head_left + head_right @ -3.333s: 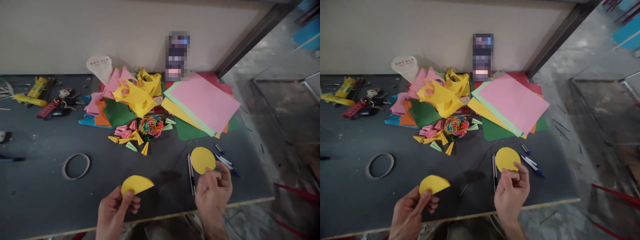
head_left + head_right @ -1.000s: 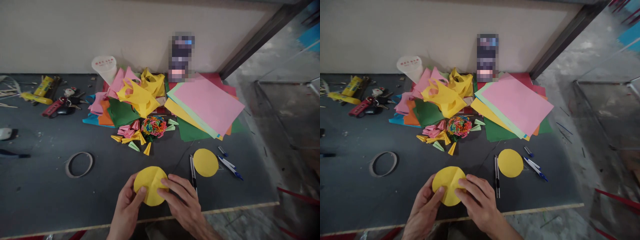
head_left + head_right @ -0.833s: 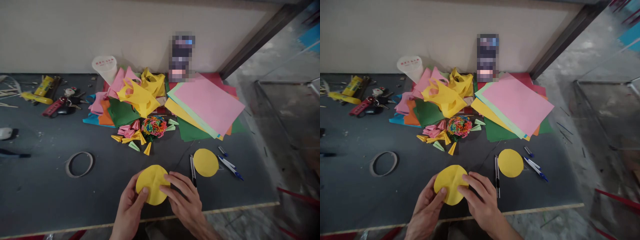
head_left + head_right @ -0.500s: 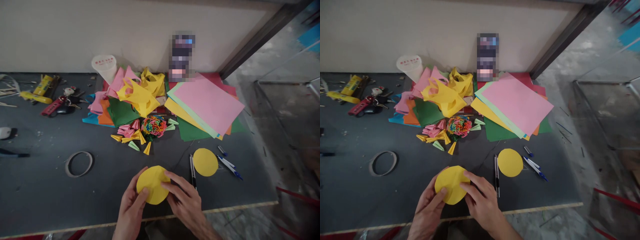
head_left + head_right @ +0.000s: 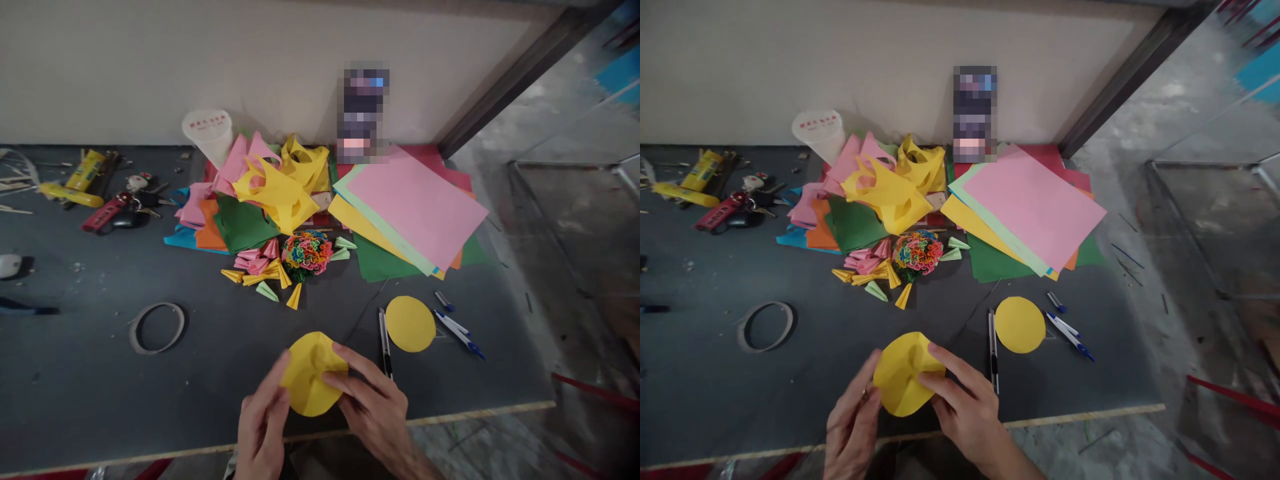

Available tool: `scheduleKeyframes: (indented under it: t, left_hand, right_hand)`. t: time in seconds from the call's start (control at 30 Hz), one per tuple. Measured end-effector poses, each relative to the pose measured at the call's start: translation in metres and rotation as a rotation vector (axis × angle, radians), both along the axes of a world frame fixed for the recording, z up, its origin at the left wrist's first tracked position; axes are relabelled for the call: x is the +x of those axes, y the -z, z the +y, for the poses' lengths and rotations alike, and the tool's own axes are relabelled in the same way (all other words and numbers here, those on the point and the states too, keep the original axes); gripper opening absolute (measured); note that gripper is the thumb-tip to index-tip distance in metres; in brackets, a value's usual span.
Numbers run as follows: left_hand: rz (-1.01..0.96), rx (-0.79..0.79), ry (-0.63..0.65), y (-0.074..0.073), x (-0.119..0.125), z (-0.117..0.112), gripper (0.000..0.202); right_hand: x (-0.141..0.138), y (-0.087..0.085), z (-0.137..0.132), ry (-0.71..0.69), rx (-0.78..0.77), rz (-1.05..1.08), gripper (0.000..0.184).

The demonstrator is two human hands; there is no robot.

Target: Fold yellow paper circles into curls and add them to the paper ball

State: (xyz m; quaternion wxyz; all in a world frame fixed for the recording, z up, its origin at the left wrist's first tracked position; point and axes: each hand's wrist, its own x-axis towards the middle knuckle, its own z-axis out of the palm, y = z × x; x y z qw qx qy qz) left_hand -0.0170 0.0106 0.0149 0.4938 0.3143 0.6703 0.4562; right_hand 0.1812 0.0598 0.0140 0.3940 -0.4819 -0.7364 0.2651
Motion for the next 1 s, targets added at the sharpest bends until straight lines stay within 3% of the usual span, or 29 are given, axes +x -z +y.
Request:
scheduleKeyframes:
  t: [0.1,0.17,0.27,0.37,0.5,0.57,0.63,0.73,0.83,1.0]
  left_hand:
    - [0.127,0.218,0.297,0.0,-0.006,0.001,0.034]
    - [0.186,0.277,0.358,0.0,-0.007,0.005,0.037]
    - [0.285,0.295,0.302,0.002,-0.005,0.009,0.039]
    - [0.204,0.232,0.308,0.002,-0.009,0.01,0.035]
    - [-0.091,0.14,0.367,-0.002,-0.015,0.011,0.077]
    - [-0.123,0.097,0.31,-0.003,-0.015,0.011,0.067]
    - [-0.024,0.025,0.259,-0.004,-0.011,0.012,0.042]
    - [0.103,-0.036,0.167,-0.008,0.0,0.014,0.021]
    - [0.123,-0.015,0.106,-0.015,0.007,0.017,0.024]
    - [0.072,-0.017,0.121,-0.017,0.004,0.02,0.032]
  right_hand:
    - [0.0,0.0,-0.002,0.036,-0.008,0.016,0.044]
    - [0.0,0.002,-0.004,0.052,-0.025,0.032,0.049]
    - [0.003,0.005,-0.006,0.007,-0.046,0.065,0.06]
    - [0.008,0.001,-0.005,-0.057,-0.095,0.08,0.066]
    - [0.015,-0.014,0.004,-0.092,-0.247,0.222,0.049]
    - [0.015,-0.02,0.009,-0.073,-0.318,0.277,0.038]
    - [0.011,-0.021,0.01,-0.041,-0.386,0.281,0.031]
    - [0.003,-0.018,0.009,-0.006,-0.543,0.266,0.036]
    - [-0.003,-0.016,0.007,0.012,-0.667,0.266,0.025]
    - [-0.002,-0.019,0.007,-0.048,-0.638,0.23,0.016]
